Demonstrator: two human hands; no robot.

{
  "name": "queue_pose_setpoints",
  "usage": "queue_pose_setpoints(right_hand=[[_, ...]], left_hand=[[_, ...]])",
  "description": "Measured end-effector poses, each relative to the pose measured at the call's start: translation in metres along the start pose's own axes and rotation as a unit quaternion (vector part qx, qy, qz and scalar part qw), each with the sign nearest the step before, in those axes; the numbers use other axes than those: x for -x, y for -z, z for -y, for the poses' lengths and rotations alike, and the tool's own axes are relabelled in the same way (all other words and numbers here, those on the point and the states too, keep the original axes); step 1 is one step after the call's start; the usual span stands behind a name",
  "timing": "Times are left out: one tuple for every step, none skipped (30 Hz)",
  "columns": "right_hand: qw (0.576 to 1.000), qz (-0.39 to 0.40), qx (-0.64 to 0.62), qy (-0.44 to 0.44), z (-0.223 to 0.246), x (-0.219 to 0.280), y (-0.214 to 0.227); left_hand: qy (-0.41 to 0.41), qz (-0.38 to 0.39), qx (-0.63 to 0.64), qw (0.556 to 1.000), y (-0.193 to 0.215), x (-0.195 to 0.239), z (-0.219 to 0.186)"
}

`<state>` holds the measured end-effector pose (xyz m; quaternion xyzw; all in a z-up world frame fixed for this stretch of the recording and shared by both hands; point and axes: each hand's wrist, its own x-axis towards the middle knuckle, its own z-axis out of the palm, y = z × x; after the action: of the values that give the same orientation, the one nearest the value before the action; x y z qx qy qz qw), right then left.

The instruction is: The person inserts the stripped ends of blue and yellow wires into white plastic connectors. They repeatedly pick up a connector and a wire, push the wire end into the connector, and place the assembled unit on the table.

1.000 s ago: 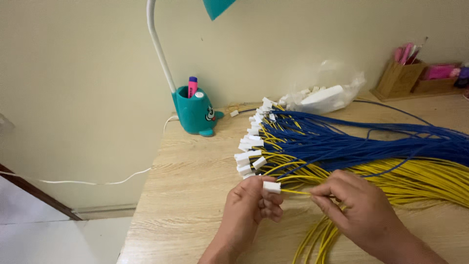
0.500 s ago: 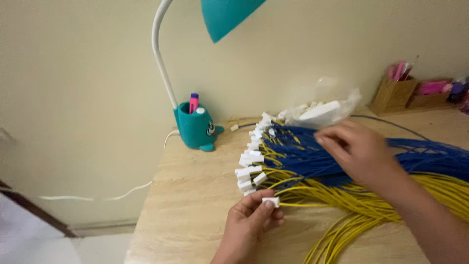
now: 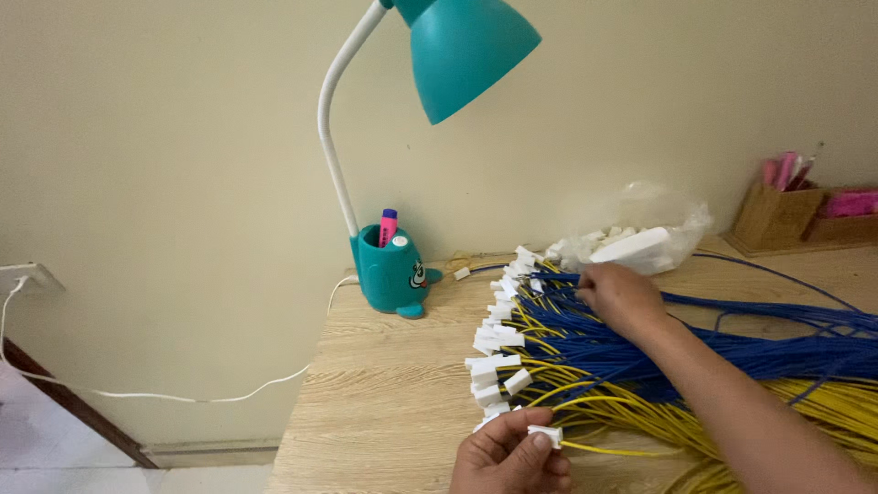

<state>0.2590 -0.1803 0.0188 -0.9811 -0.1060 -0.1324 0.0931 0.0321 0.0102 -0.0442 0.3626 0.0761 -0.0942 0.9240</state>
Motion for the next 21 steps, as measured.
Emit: queue_pose_setpoints(right_hand=[[1.000,0.001,0.000,0.002,0.004,0.001,0.007],[0.999,0.029,0.002,-0.017,0.008,0.004,0.013],[0.998,0.056,0.004,-0.037,0.011,0.006,0.019],[0.998,0.056,0.003,-0.037,0.012,0.006,0.020],[0.997,0.059,-0.002,-0.056,0.013,0.005,0.020],[0.995,0.060,-0.008,-0.075,0.015,0.004,0.022],[0.995,0.059,-0.010,-0.075,0.011,0.002,0.019],[0.997,0.049,0.011,-0.050,0.008,0.000,0.015],[0.998,0.039,0.031,-0.026,0.005,-0.002,0.012],[0.998,0.039,0.030,-0.027,0.000,-0.008,0.002],[0.999,0.022,0.036,0.011,-0.006,-0.013,-0.008],[0.998,0.006,0.042,0.048,-0.012,-0.019,-0.018],[0.998,0.005,0.042,0.046,-0.013,-0.018,-0.018],[0.997,0.008,0.034,0.065,-0.013,-0.017,-0.019],[0.996,0.010,0.026,0.084,-0.013,-0.016,-0.019],[0.996,0.008,0.025,0.084,-0.012,-0.016,-0.017],[0.996,0.017,0.032,0.078,-0.011,-0.015,-0.015],[0.996,0.027,0.038,0.072,-0.009,-0.015,-0.013],[0.996,0.025,0.038,0.071,-0.010,-0.016,-0.011],[0.997,0.021,0.024,0.073,-0.009,-0.017,-0.009],[0.997,0.017,0.010,0.074,-0.009,-0.018,-0.007]], left_hand=[[-0.001,-0.002,0.001,1.000,-0.002,0.001,-0.002],[0.001,-0.006,0.000,1.000,-0.004,0.002,-0.004],[0.003,-0.009,-0.001,1.000,-0.006,0.004,-0.005],[0.003,-0.010,-0.001,1.000,-0.004,0.003,-0.005],[0.004,-0.002,-0.009,1.000,-0.002,0.003,-0.004],[0.003,0.005,-0.017,1.000,-0.001,0.002,-0.005],[0.003,0.005,-0.019,1.000,-0.003,0.003,-0.004],[0.000,-0.007,-0.014,1.000,-0.005,0.003,-0.004],[-0.002,-0.019,-0.010,1.000,-0.007,0.004,-0.004],[-0.002,-0.018,-0.011,1.000,-0.003,0.001,-0.002],[-0.003,-0.012,-0.016,1.000,0.000,-0.002,0.000],[-0.003,-0.005,-0.020,1.000,0.003,-0.005,0.003],[-0.002,-0.003,-0.020,1.000,0.003,-0.004,0.003],[-0.004,-0.005,-0.023,1.000,0.002,-0.003,0.002],[-0.007,-0.006,-0.025,1.000,0.001,-0.001,0.001],[-0.008,-0.005,-0.026,1.000,0.001,-0.002,0.002],[-0.012,-0.011,-0.031,0.999,0.002,-0.002,0.002],[-0.017,-0.016,-0.036,0.999,0.002,-0.003,0.002],[-0.018,-0.015,-0.037,0.999,-0.001,-0.001,0.001],[-0.015,-0.021,-0.024,0.999,-0.004,0.000,-0.001],[-0.013,-0.028,-0.011,0.999,-0.006,0.002,-0.003]])
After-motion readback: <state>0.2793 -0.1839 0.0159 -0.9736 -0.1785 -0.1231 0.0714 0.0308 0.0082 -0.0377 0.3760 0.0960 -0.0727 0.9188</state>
